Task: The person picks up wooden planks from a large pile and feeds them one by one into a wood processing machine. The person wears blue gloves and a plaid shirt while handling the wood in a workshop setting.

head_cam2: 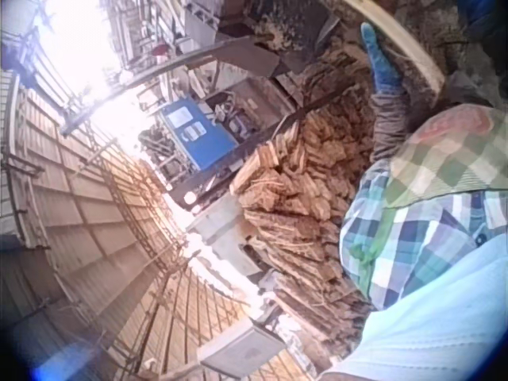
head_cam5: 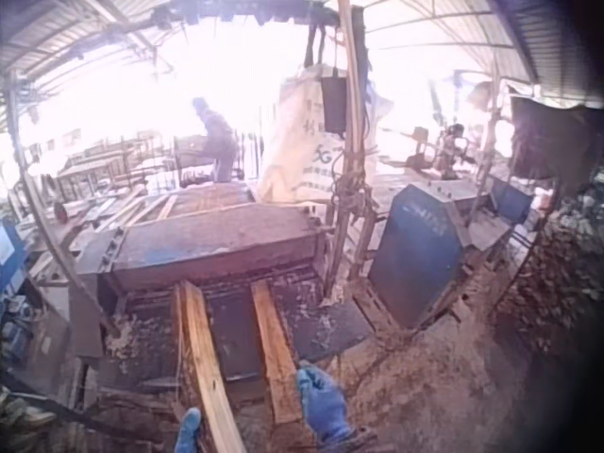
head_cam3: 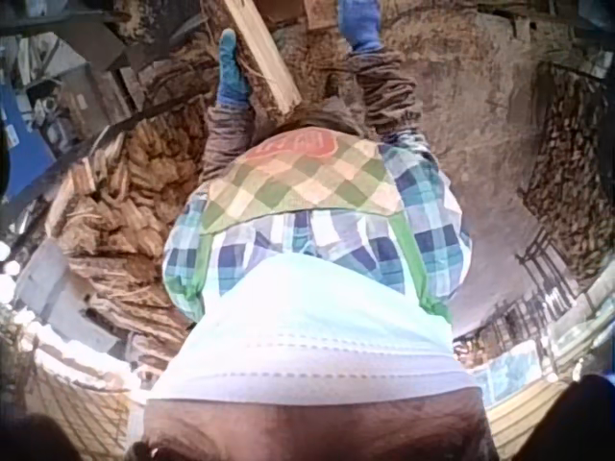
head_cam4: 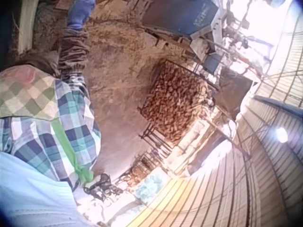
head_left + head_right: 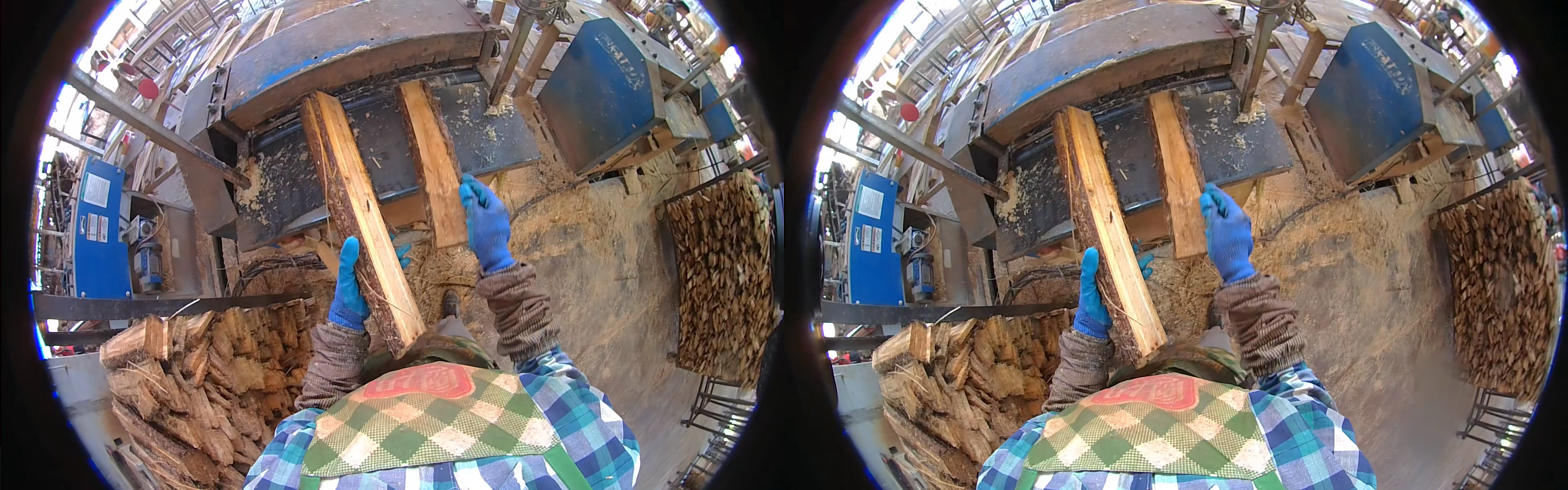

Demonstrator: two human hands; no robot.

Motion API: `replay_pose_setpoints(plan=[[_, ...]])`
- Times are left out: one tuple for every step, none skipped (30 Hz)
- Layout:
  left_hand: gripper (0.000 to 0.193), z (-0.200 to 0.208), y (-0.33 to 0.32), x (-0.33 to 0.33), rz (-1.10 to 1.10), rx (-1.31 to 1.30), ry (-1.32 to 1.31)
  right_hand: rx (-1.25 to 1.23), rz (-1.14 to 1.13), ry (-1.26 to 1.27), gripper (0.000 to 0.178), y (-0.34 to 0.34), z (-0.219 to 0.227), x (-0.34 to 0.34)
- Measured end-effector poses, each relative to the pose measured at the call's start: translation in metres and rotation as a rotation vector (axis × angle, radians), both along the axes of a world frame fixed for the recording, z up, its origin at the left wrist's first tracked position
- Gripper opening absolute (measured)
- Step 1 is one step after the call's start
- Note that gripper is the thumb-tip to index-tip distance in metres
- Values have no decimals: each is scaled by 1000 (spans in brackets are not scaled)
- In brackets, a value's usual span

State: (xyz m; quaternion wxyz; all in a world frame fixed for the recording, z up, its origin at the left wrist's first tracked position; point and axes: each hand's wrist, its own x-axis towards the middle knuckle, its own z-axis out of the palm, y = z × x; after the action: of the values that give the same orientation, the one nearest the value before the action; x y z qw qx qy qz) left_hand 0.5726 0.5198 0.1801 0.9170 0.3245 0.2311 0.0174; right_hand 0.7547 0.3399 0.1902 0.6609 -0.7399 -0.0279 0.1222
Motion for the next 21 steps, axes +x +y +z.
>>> replay_pose_setpoints(plan=[[100,1,0,5,17,-4,6,8,-6,3,45,5,2,13],[100,2,0,10,30,-7,11,0,12,-10,45,11,2,24],[100,3,1,16,39,-7,16,-6,25,-24,46,16,2,32],[91,-10,7,17,16,-51,-17,-18,31,-38,46,20,1,43],[84,-13,4,22,35,-47,-14,-37,-49,-180,35,18,-16,58],[76,-18,2,23,54,-43,-12,-17,5,-159,29,17,-18,63],[64,-42,5,19,227,107,68,-8,32,-163,23,13,-12,68],[64,-57,6,27,251,190,95,-252,-20,-456,14,13,-19,69],[65,-59,3,39,226,245,100,-371,-182,-671,13,20,-72,80],[65,-66,7,41,239,288,124,-530,-24,-599,12,28,-60,73],[66,-71,1,63,186,308,131,-728,-95,-675,11,35,-68,74],[66,-70,-3,80,179,351,139,-905,-147,-754,18,53,-77,73],[66,-69,-5,96,165,383,148,-669,-303,-933,32,62,-76,77],[67,-69,-8,110,148,425,159,-808,-46,-681,39,65,-55,86],[67,-68,-14,120,116,453,164,-834,-104,-710,37,66,-53,92],[68,-68,-16,127,93,478,165,-832,-68,-677,31,70,-41,103],[68,-67,-18,133,59,500,167,-824,-60,-635,28,77,-40,117],[69,-67,-19,138,34,515,168,-812,-42,-598,25,84,-39,131],[69,-68,-16,141,30,528,175,-832,-41,-598,23,94,-41,144],[70,-69,-16,144,23,536,177,-856,-38,-598,21,103,-37,154],[70,-70,-13,144,21,542,187,-835,-4,-499,20,115,-31,165]])
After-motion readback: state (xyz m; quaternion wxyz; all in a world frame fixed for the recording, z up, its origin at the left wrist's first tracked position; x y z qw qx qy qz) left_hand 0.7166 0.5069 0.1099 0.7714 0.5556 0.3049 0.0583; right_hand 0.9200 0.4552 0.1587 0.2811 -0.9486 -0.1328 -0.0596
